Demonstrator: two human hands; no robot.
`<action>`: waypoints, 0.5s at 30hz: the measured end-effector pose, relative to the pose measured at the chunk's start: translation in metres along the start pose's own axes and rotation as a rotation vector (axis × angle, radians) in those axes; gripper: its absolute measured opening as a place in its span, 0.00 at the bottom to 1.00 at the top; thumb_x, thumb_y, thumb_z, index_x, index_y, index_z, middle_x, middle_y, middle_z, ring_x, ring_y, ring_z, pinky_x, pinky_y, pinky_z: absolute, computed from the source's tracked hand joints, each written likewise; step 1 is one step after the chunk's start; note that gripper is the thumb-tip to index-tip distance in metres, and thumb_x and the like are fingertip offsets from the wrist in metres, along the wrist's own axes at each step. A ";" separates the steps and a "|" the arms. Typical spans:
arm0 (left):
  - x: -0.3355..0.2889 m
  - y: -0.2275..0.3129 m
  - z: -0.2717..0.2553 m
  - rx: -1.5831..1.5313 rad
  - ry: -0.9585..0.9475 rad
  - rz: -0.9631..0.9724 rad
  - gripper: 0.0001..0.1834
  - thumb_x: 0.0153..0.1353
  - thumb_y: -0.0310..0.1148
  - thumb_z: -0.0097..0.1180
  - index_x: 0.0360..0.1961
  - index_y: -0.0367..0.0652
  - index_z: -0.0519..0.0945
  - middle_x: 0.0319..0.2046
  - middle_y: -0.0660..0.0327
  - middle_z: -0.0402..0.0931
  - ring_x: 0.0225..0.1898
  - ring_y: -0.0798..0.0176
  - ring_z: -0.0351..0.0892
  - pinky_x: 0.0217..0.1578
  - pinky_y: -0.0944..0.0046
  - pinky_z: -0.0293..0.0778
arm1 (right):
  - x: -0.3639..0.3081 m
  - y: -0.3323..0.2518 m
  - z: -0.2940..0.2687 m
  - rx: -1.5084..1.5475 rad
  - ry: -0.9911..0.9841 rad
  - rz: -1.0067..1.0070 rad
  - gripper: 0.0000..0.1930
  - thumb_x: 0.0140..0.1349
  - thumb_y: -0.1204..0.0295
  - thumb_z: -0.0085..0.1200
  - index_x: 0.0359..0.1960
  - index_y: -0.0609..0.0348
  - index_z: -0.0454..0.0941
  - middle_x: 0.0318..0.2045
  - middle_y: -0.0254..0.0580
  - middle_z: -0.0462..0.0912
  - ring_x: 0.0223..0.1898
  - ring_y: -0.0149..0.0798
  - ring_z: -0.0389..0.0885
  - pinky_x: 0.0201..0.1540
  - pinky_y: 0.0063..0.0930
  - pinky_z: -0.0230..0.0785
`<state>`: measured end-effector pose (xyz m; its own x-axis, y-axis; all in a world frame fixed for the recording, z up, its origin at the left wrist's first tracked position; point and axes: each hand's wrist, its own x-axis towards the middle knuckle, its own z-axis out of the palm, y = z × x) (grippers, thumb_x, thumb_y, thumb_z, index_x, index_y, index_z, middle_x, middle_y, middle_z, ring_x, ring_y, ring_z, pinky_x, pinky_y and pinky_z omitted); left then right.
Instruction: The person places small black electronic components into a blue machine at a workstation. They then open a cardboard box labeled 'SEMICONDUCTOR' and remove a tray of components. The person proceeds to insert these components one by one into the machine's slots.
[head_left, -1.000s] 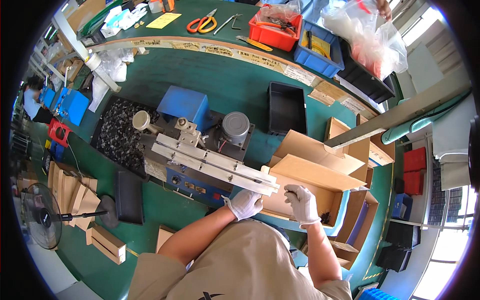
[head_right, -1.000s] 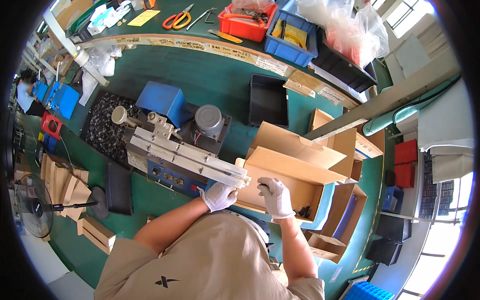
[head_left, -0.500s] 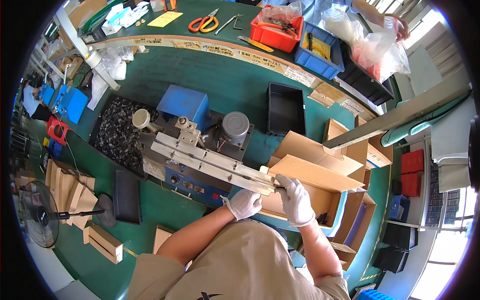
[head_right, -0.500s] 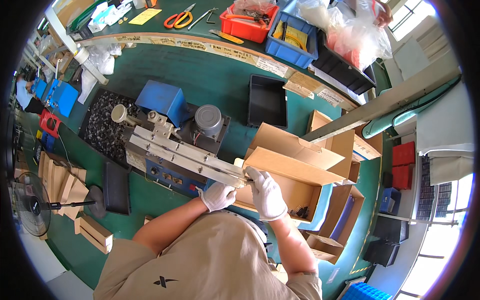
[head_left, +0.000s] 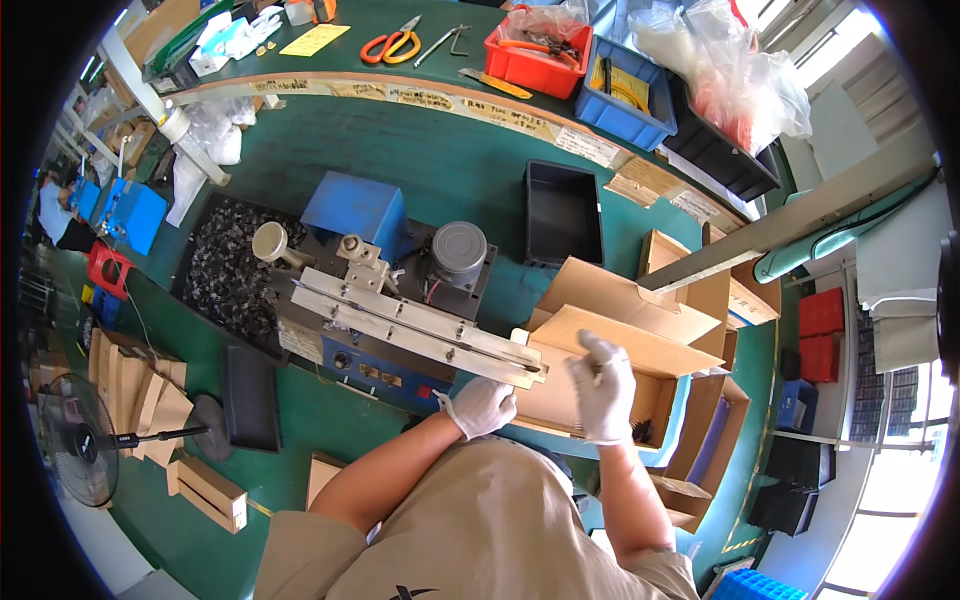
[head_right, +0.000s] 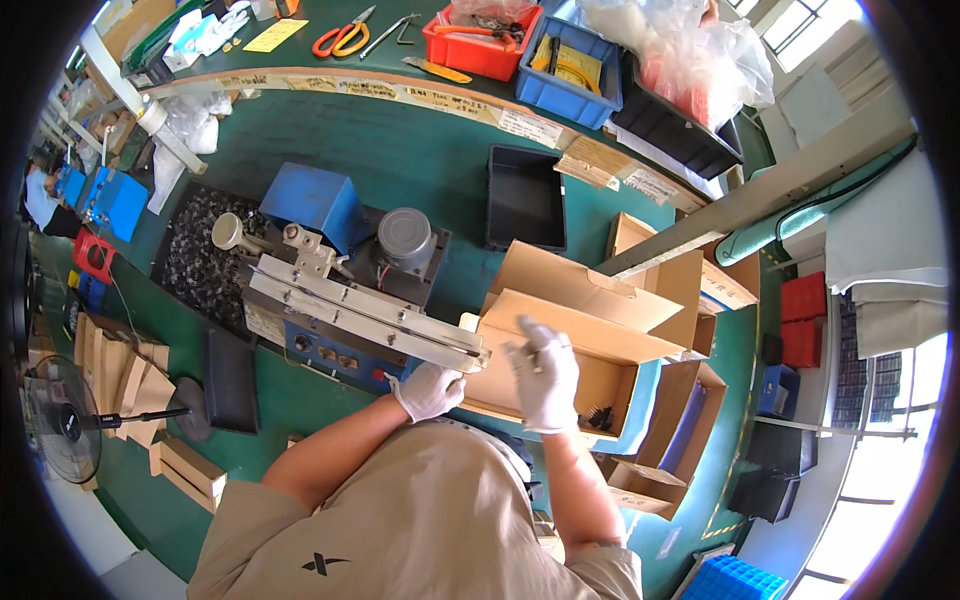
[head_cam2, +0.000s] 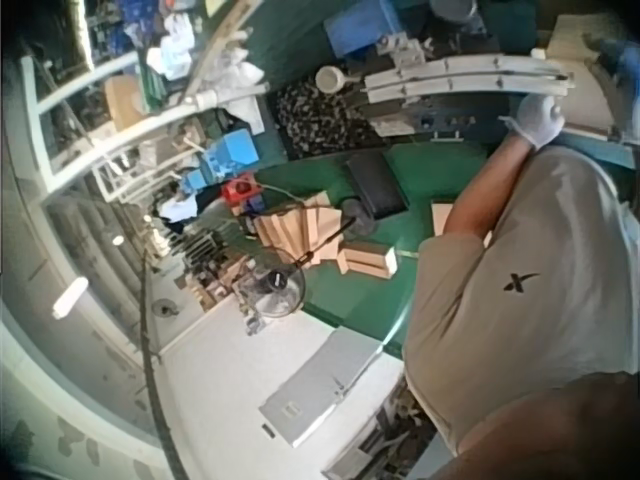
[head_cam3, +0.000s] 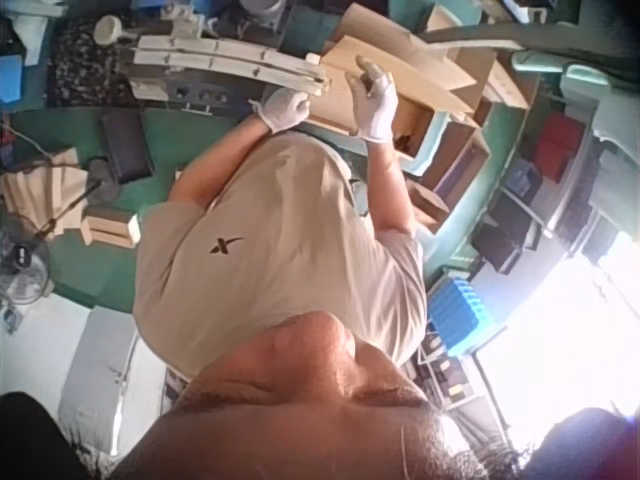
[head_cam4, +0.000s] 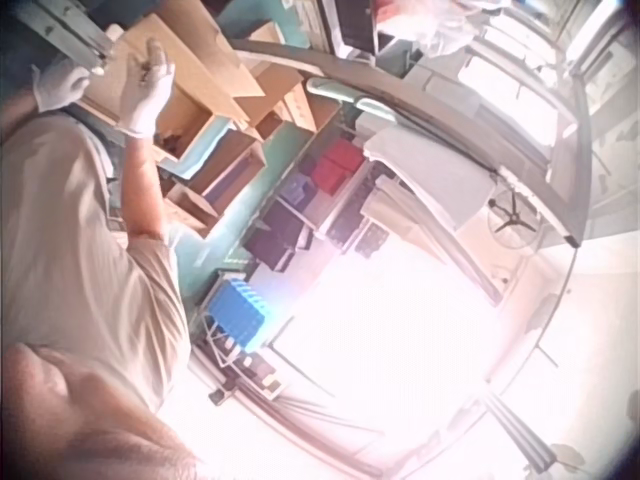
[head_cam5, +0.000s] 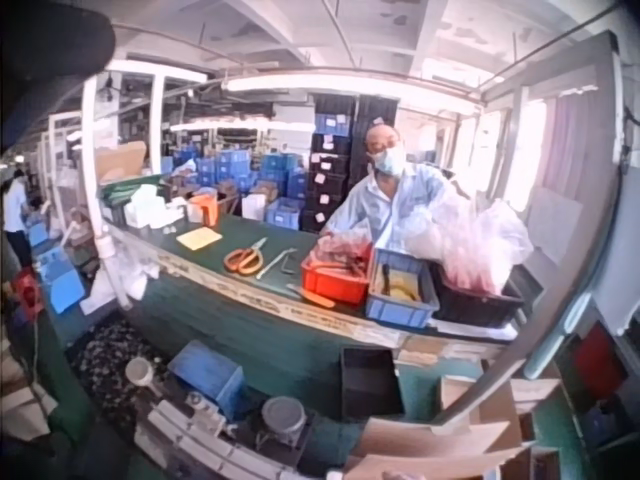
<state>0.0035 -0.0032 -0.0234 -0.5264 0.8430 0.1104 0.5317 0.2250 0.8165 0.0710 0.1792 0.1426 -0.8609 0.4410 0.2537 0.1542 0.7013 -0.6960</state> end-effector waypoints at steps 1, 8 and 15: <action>0.000 0.000 0.000 0.004 -0.013 -0.010 0.15 0.57 0.31 0.56 0.45 0.37 0.78 0.43 0.41 0.77 0.44 0.36 0.76 0.48 0.43 0.71 | 0.001 0.020 -0.004 0.000 0.061 0.043 0.17 0.60 0.75 0.64 0.52 0.56 0.81 0.38 0.47 0.84 0.35 0.42 0.83 0.39 0.34 0.75; 0.007 0.011 -0.007 -0.063 0.088 0.063 0.12 0.56 0.29 0.55 0.41 0.38 0.78 0.36 0.43 0.77 0.38 0.37 0.77 0.40 0.44 0.72 | -0.029 0.105 -0.036 -0.655 -0.790 0.591 0.27 0.53 0.46 0.64 0.40 0.59 0.86 0.42 0.59 0.85 0.47 0.55 0.85 0.49 0.44 0.77; 0.006 0.013 -0.011 -0.061 0.027 0.006 0.13 0.55 0.28 0.55 0.43 0.39 0.77 0.35 0.44 0.78 0.37 0.37 0.77 0.38 0.44 0.72 | -0.054 0.116 -0.015 -0.516 -0.750 0.439 0.19 0.56 0.56 0.66 0.38 0.61 0.85 0.39 0.55 0.86 0.43 0.57 0.85 0.48 0.44 0.77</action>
<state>-0.0006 -0.0006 -0.0060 -0.5415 0.8305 0.1306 0.4943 0.1888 0.8485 0.1428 0.2446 0.0579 -0.7326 0.3770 -0.5668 0.5687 0.7965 -0.2052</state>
